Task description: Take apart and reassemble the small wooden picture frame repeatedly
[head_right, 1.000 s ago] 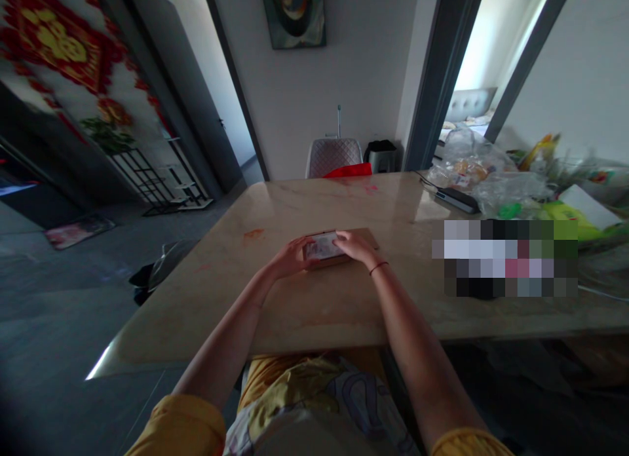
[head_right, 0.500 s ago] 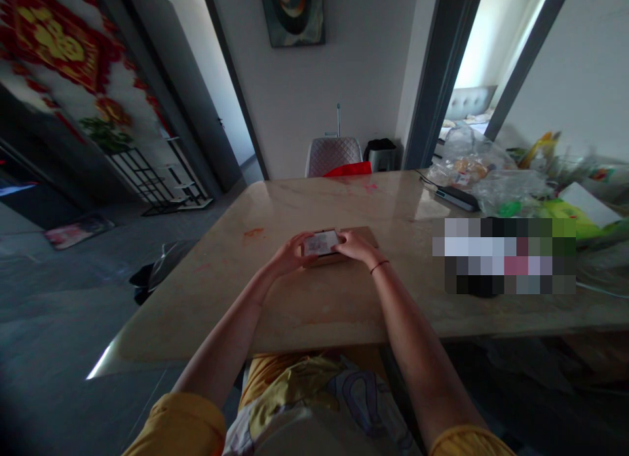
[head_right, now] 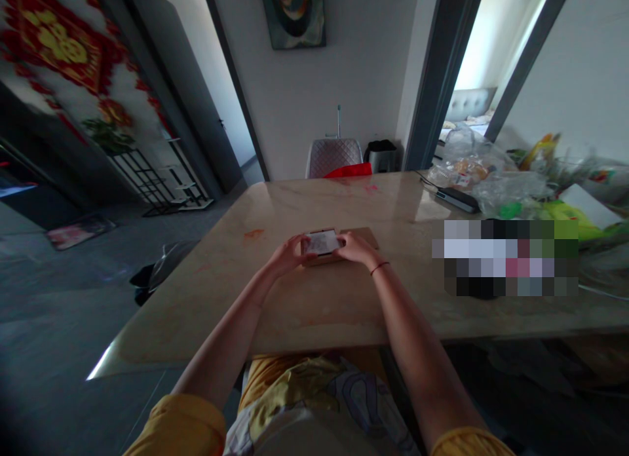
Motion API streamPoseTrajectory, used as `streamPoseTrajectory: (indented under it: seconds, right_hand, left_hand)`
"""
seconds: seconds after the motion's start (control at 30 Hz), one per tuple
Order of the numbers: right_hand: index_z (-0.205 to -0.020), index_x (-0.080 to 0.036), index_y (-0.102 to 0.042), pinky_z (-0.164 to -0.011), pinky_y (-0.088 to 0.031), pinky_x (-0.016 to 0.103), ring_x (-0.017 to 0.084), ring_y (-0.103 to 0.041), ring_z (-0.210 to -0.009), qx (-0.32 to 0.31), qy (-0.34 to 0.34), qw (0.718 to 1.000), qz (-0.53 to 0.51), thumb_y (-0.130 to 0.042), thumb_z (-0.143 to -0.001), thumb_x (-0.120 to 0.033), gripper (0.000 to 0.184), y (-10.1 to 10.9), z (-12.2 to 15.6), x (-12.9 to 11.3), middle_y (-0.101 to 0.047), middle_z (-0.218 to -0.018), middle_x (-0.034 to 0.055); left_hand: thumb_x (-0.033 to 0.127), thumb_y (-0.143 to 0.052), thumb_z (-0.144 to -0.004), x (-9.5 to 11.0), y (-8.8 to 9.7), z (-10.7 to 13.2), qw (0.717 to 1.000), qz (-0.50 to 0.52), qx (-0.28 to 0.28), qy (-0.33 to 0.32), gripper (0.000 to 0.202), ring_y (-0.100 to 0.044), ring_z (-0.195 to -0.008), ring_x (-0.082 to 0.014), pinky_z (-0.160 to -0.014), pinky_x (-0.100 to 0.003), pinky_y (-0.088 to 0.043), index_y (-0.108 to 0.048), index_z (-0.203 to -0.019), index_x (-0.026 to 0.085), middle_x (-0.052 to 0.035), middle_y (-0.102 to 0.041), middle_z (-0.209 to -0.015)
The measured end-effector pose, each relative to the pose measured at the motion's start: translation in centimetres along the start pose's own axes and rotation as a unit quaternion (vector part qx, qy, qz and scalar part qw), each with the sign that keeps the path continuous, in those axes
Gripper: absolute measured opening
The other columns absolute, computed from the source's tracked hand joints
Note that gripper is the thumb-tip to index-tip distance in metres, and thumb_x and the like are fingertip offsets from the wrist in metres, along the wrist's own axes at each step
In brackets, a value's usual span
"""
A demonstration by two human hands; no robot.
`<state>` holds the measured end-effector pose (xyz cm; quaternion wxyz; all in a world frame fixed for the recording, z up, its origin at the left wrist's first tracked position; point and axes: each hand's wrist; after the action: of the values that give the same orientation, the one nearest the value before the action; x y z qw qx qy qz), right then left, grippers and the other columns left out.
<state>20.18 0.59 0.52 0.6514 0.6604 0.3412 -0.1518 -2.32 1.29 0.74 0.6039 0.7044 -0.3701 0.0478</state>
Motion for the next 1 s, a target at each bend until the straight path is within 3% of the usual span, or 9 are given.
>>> streamPoseTrajectory:
  seconds: [0.27,0.4,0.53,0.63,0.8,1.0]
  right_hand:
    - [-0.114,-0.017,-0.065,-0.071,-0.049,0.024,0.018,-0.066,-0.082,0.025,-0.015,0.999,0.022,-0.059,-0.075,-0.018,0.040,-0.1,0.6,-1.2,-0.071,-0.099,0.0080]
    - [-0.113,-0.019,-0.066,-0.072,-0.049,0.023,0.016,-0.066,-0.083,0.025,-0.017,0.999,0.024,-0.055,-0.078,-0.018,0.037,0.0,0.6,-1.3,-0.072,-0.100,0.0059]
    - [-0.114,-0.022,-0.066,-0.063,-0.050,0.022,0.013,-0.065,-0.071,0.014,-0.036,0.999,0.003,-0.043,-0.086,-0.022,0.036,0.0,0.4,-1.1,-0.071,-0.105,0.0033]
    - [-0.114,-0.021,-0.066,-0.064,-0.050,0.023,0.014,-0.066,-0.072,0.049,-0.049,0.998,0.004,-0.040,-0.087,-0.021,0.038,0.1,0.1,-0.5,-0.071,-0.104,0.0032]
    - [-0.105,-0.019,-0.069,-0.079,-0.047,0.025,0.017,-0.065,-0.092,0.156,-0.077,0.984,0.036,-0.040,-0.085,-0.017,0.036,0.2,-0.3,0.3,-0.071,-0.103,0.0067]
    - [-0.092,-0.022,-0.073,-0.078,-0.046,0.025,0.016,-0.064,-0.087,0.118,-0.014,0.989,0.082,-0.057,-0.080,-0.028,0.021,0.1,0.2,-0.6,-0.071,-0.096,0.0054]
  left_hand:
    - [0.026,-0.057,-0.077,0.3,0.3,0.1,0.999,-0.037,-0.037,-0.007,0.034,-0.059,-0.107,-0.0202,-0.095,-0.032,-0.043,-0.064,-0.109,0.022,-0.0050,-0.064,-0.117]
    - [0.028,-0.053,-0.081,0.1,0.1,-0.1,0.998,-0.052,-0.038,-0.008,0.030,-0.053,-0.118,-0.0208,-0.103,-0.035,-0.037,-0.067,-0.106,0.023,-0.0048,-0.061,-0.124]
    - [0.029,-0.043,-0.088,0.0,0.0,-0.3,0.998,-0.047,-0.047,0.002,0.031,-0.051,-0.121,-0.0194,-0.105,-0.034,-0.035,-0.068,-0.105,0.022,-0.0043,-0.061,-0.126]
    - [0.022,-0.039,-0.088,-0.2,-0.2,-0.5,0.999,-0.026,-0.041,0.011,0.035,-0.052,-0.120,-0.0183,-0.102,-0.031,-0.038,-0.065,-0.111,0.023,-0.0031,-0.061,-0.126]
    - [0.019,-0.048,-0.083,-0.7,-0.6,-0.6,0.999,-0.015,-0.014,0.026,0.044,-0.055,-0.116,-0.0193,-0.100,-0.033,-0.041,-0.055,-0.126,0.025,-0.0035,-0.060,-0.126]
    - [0.025,-0.055,-0.081,-1.3,-0.8,-0.8,0.998,-0.061,0.007,0.015,0.035,-0.046,-0.126,-0.0206,-0.108,-0.035,-0.032,-0.062,-0.114,0.018,-0.0091,-0.053,-0.135]
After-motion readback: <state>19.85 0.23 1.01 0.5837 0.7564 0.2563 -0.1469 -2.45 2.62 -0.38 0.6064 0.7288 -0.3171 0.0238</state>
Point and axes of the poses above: each hand's wrist, its own z-axis away from the middle knuckle, its own y-axis out of the back of the hand, x = y × z
